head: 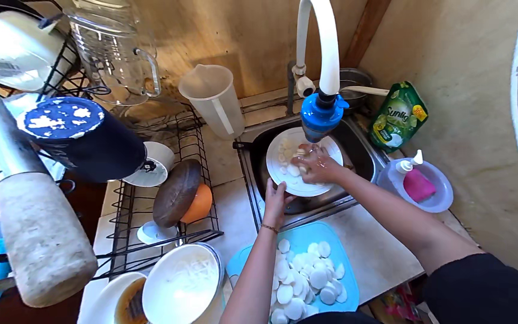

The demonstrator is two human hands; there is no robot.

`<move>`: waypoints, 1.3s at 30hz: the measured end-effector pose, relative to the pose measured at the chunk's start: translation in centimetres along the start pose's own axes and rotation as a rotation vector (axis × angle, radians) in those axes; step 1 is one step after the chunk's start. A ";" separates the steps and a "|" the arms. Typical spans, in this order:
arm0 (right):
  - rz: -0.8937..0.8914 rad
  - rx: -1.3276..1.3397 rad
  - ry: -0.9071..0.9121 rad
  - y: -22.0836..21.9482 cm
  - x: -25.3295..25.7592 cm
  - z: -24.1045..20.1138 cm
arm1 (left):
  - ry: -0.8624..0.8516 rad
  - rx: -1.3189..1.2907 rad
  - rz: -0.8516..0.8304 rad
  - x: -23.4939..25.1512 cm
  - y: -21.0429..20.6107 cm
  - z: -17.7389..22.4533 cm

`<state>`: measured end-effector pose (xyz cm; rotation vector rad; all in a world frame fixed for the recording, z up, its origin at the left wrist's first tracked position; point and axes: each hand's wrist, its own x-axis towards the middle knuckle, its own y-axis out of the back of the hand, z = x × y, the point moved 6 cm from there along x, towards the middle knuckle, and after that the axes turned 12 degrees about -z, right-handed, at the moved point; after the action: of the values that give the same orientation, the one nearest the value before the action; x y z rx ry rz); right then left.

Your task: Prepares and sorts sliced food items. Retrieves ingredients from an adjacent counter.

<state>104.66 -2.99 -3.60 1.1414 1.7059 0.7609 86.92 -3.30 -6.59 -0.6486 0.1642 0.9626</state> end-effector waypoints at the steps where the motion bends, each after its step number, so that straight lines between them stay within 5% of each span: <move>1: 0.071 0.009 0.043 0.1 0.5 0.4 | 0.001 0.006 -0.004 -0.1 -0.1 -0.1; 7: 0.196 0.209 0.104 3.2 2.3 1.7 | -0.003 0.037 -0.019 -0.6 0.0 -0.4; 14: 0.070 0.058 -0.039 1.1 4.2 -3.0 | -0.020 0.021 -0.005 -1.0 -0.3 0.2; 18: 0.043 -0.004 0.144 2.1 1.4 -3.6 | -0.022 0.015 0.018 -1.4 0.6 0.5; 23: -0.121 0.068 -0.065 0.6 -2.5 -1.4 | -0.036 0.005 0.044 -1.9 1.4 1.0; 33: 0.206 0.281 0.058 2.7 -1.3 -0.7 | -0.057 0.014 0.092 -3.9 2.4 0.8; 39: 0.152 0.177 0.038 0.1 2.0 -3.3 | -0.088 0.046 0.129 -6.2 2.7 1.8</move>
<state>101.34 -1.12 -2.87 1.3985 1.7603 0.7389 80.89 -5.57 -3.85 -0.5572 0.1509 1.1064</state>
